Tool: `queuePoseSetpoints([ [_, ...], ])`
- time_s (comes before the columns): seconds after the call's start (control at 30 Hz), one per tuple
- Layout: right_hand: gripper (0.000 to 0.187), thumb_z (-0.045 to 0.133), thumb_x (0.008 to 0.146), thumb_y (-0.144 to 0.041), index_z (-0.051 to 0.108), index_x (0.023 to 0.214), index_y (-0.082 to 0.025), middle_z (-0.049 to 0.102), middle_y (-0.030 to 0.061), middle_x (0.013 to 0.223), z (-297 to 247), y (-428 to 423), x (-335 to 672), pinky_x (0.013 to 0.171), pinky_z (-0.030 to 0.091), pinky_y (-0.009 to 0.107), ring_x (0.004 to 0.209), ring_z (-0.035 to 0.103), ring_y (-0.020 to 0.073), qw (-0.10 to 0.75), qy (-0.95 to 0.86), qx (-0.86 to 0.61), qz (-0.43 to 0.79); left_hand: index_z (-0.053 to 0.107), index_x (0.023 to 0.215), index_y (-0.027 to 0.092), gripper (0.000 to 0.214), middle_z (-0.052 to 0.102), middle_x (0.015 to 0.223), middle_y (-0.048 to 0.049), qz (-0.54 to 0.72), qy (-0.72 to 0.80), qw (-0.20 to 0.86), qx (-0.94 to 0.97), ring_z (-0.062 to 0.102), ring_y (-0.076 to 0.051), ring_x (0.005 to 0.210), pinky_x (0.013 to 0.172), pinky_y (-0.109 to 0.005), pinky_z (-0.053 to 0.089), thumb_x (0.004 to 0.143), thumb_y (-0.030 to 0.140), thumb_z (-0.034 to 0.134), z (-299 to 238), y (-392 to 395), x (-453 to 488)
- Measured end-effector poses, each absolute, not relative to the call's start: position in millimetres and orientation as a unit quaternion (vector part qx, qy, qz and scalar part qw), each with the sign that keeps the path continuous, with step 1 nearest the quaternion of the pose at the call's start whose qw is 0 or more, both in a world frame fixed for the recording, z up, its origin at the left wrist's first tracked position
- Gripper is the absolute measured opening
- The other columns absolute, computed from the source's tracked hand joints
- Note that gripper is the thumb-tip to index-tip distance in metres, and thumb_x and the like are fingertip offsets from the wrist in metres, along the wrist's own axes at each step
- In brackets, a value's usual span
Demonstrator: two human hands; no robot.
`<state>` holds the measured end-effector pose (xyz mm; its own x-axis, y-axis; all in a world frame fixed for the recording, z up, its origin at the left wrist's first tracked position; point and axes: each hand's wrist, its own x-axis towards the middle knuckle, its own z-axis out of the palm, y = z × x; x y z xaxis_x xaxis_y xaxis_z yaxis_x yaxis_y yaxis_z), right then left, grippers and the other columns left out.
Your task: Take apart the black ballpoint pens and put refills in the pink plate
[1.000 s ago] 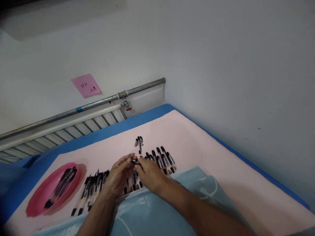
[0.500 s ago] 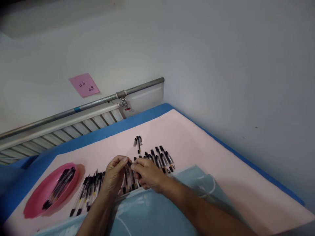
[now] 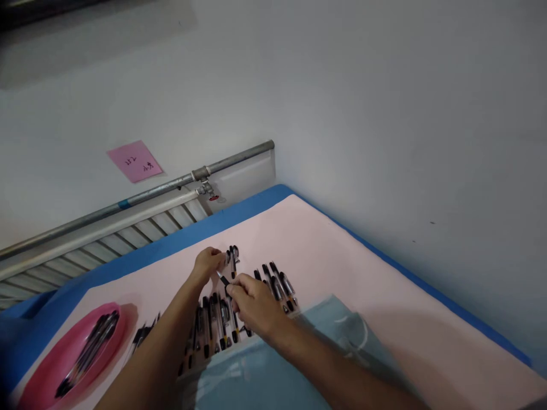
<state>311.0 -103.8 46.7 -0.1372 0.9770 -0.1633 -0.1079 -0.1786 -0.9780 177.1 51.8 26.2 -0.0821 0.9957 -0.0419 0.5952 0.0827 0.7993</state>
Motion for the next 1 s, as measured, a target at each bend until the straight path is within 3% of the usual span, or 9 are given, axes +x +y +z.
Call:
queuePoseSetpoints([
  [0.2,0.017,0.04,0.083,-0.028,0.047,0.07,-0.02,0.044,-0.0057,0.053,42.2,-102.8,313.1,0.042,0.03,0.017,0.042,0.037,0.0055,0.468,-0.51,-0.484,0.535,0.047,0.035,0.021,0.021,0.045,0.032,-0.0014,0.249,0.698,0.324,0.588,0.061,-0.028,0.073,0.065,-0.032,0.037,0.044,0.007,0.061,16.9,64.8,182.0],
  [0.33,0.018,0.04,0.082,-0.028,0.048,0.069,-0.02,0.046,-0.0047,0.054,43.0,-101.4,314.2,0.045,0.032,0.018,0.046,0.041,0.0073,0.458,-0.544,-0.503,0.491,0.045,0.034,0.021,0.025,0.038,0.028,0.0005,0.266,0.69,0.372,0.561,0.061,-0.029,0.069,0.064,-0.033,0.04,0.042,0.002,0.059,29.1,56.8,176.7],
  [0.47,0.019,0.039,0.082,-0.026,0.048,0.067,-0.019,0.046,-0.0048,0.053,45.7,-100.9,314.3,0.049,0.034,0.019,0.049,0.043,0.0085,0.46,-0.557,-0.518,0.458,0.057,0.056,0.016,0.006,0.056,0.048,-0.0022,0.337,0.628,0.455,0.533,0.061,-0.019,0.062,0.063,-0.031,0.046,0.058,0.018,0.062,53.1,25.3,161.0],
  [0.6,0.018,0.04,0.082,-0.025,0.048,0.067,-0.019,0.047,-0.0046,0.054,48.5,-104.0,309.9,0.051,0.034,0.02,0.052,0.044,0.0094,0.448,-0.588,-0.525,0.421,0.061,0.079,0.015,0.013,0.065,0.072,-0.0046,0.437,0.5,0.608,0.435,0.062,-0.013,0.069,0.071,-0.028,0.05,0.068,0.021,0.06,68.7,-18.7,145.4],
  [0.7,0.016,0.041,0.081,-0.023,0.051,0.069,-0.019,0.048,-0.0045,0.054,48.6,-108.2,304.8,0.053,0.035,0.02,0.053,0.045,0.0097,0.444,-0.621,-0.513,0.392,0.062,0.079,0.014,0.012,0.066,0.074,-0.0039,0.495,0.402,0.712,0.293,0.064,-0.015,0.075,0.072,-0.029,0.051,0.067,0.013,0.062,65.8,-42.3,141.2],
  [1.0,0.015,0.041,0.083,-0.023,0.053,0.075,-0.019,0.049,-0.0039,0.053,43.7,-107.4,300.1,0.056,0.034,0.022,0.056,0.049,0.012,0.418,-0.658,-0.51,0.365,0.063,0.075,0.013,0.006,0.068,0.073,-0.0044,0.522,0.362,0.744,0.21,0.065,-0.016,0.077,0.072,-0.028,0.053,0.071,0.009,0.06,49.6,-55.4,143.1],
])
